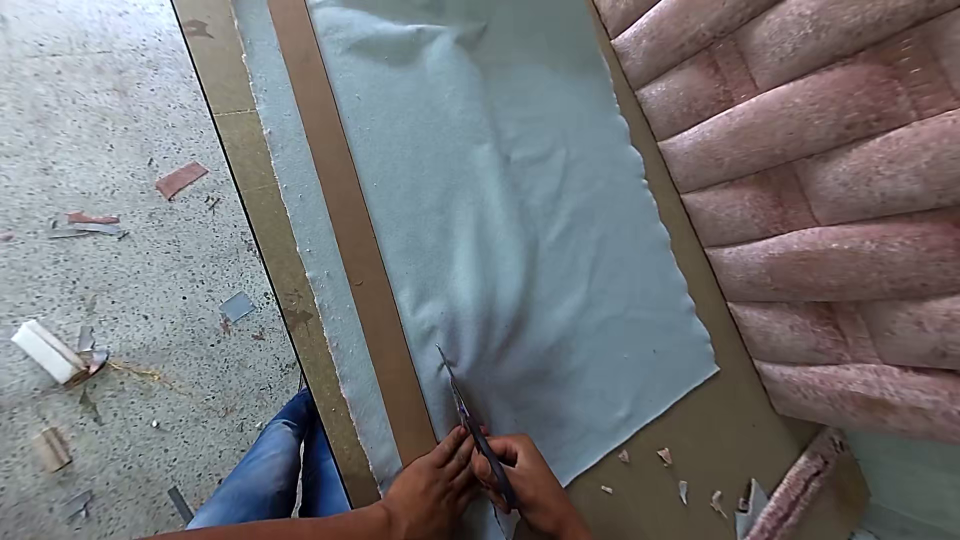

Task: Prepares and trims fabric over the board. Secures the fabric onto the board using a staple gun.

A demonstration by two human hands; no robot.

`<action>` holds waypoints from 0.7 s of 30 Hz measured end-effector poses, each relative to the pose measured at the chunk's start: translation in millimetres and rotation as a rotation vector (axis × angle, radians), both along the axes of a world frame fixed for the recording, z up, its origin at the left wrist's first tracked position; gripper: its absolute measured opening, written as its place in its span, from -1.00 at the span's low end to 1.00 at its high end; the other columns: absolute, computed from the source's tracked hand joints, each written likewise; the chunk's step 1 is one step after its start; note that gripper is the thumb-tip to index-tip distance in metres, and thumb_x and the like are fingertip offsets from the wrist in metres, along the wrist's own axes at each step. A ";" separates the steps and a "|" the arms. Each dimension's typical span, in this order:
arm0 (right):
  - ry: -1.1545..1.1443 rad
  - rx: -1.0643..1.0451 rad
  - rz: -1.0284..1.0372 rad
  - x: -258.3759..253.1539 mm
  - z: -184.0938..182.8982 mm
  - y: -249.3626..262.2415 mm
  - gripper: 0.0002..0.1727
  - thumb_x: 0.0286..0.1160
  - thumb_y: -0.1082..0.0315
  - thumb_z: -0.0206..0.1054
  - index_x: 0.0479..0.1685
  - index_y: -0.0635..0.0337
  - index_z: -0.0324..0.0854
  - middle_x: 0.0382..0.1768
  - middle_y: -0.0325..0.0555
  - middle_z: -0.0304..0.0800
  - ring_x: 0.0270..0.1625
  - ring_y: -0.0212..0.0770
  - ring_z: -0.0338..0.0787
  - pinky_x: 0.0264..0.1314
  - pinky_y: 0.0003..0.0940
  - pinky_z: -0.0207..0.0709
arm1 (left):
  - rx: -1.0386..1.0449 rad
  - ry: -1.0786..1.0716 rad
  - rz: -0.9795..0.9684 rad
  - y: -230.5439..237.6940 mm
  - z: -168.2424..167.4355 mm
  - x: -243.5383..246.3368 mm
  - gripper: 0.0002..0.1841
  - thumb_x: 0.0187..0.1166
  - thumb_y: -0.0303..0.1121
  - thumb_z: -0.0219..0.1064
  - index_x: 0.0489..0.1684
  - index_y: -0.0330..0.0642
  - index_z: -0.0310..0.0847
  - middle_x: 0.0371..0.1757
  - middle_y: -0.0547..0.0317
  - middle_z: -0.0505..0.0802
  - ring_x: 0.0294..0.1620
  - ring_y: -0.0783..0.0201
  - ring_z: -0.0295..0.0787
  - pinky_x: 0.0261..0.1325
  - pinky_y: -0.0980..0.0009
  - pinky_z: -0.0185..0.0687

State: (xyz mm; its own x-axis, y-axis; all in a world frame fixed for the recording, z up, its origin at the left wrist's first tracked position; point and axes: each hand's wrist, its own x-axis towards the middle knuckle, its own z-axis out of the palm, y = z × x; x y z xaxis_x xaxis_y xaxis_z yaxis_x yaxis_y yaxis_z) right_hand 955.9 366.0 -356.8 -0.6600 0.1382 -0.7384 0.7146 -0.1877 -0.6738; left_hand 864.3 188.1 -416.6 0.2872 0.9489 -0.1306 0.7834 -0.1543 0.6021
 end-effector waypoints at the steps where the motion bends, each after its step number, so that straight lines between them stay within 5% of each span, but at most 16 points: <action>1: 0.011 -0.003 -0.012 -2.1 0.6 -1.6 -0.39 0.20 -0.33 0.59 -0.56 0.10 0.73 -0.68 -0.22 0.64 -0.71 -0.36 0.56 -0.66 -0.42 0.48 | -0.004 0.004 -0.008 0.5 1.3 -0.8 -0.03 0.46 0.25 0.28 0.74 -0.37 0.26 0.87 -0.24 0.20 0.95 -0.21 -0.24 0.89 -0.24 -0.59; 4: 0.023 -0.037 -0.047 -12.7 1.2 -7.9 -0.38 0.24 -0.31 0.58 -0.55 0.14 0.73 -0.69 -0.18 0.64 -0.73 -0.34 0.56 -0.68 -0.42 0.49 | 0.004 0.017 -0.028 -0.8 6.1 -1.3 -0.11 0.49 0.24 0.25 0.66 -0.33 0.39 0.79 -0.19 0.39 0.90 -0.17 -0.02 0.89 -0.23 -0.56; 7: 0.039 -0.045 -0.058 -33.7 -3.4 -5.2 -0.36 0.24 -0.34 0.56 -0.59 0.13 0.69 -0.71 -0.21 0.60 -0.72 -0.36 0.53 -0.66 -0.43 0.46 | 0.000 -0.013 -0.002 -1.2 3.4 -0.8 -0.06 0.43 0.25 0.31 0.72 -0.29 0.31 0.79 -0.16 0.39 0.88 -0.13 0.07 0.90 -0.18 -0.43; 14: 0.039 -0.047 -0.009 -94.3 -4.4 1.8 -0.34 0.32 -0.34 0.50 -0.60 0.15 0.61 -0.69 -0.21 0.55 -0.73 -0.37 0.48 -0.68 -0.45 0.39 | 0.016 -0.015 0.021 0.5 3.6 -0.5 0.15 0.34 0.30 0.38 0.86 -0.33 0.02 0.90 -0.24 0.09 0.94 -0.18 -0.20 0.90 -0.19 -0.50; 21: 0.030 -0.105 -0.044 -143.0 -1.7 2.2 -0.35 0.44 -0.35 0.38 -0.54 0.13 0.58 -0.59 -0.23 0.60 -0.66 -0.39 0.52 -0.64 -0.49 0.41 | 0.046 -0.010 0.040 1.0 7.0 -2.5 0.21 0.23 0.30 0.44 0.85 -0.37 0.03 0.92 -0.25 0.04 0.95 -0.19 -0.27 0.90 -0.18 -0.50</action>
State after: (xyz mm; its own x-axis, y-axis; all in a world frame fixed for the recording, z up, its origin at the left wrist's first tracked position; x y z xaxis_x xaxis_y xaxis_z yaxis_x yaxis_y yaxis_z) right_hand 813.0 368.1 -358.5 -0.6773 0.0903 -0.7301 0.6837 -0.2891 -0.6700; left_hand 861.8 189.1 -409.6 0.2502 0.9645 -0.0838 0.7833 -0.1508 0.6030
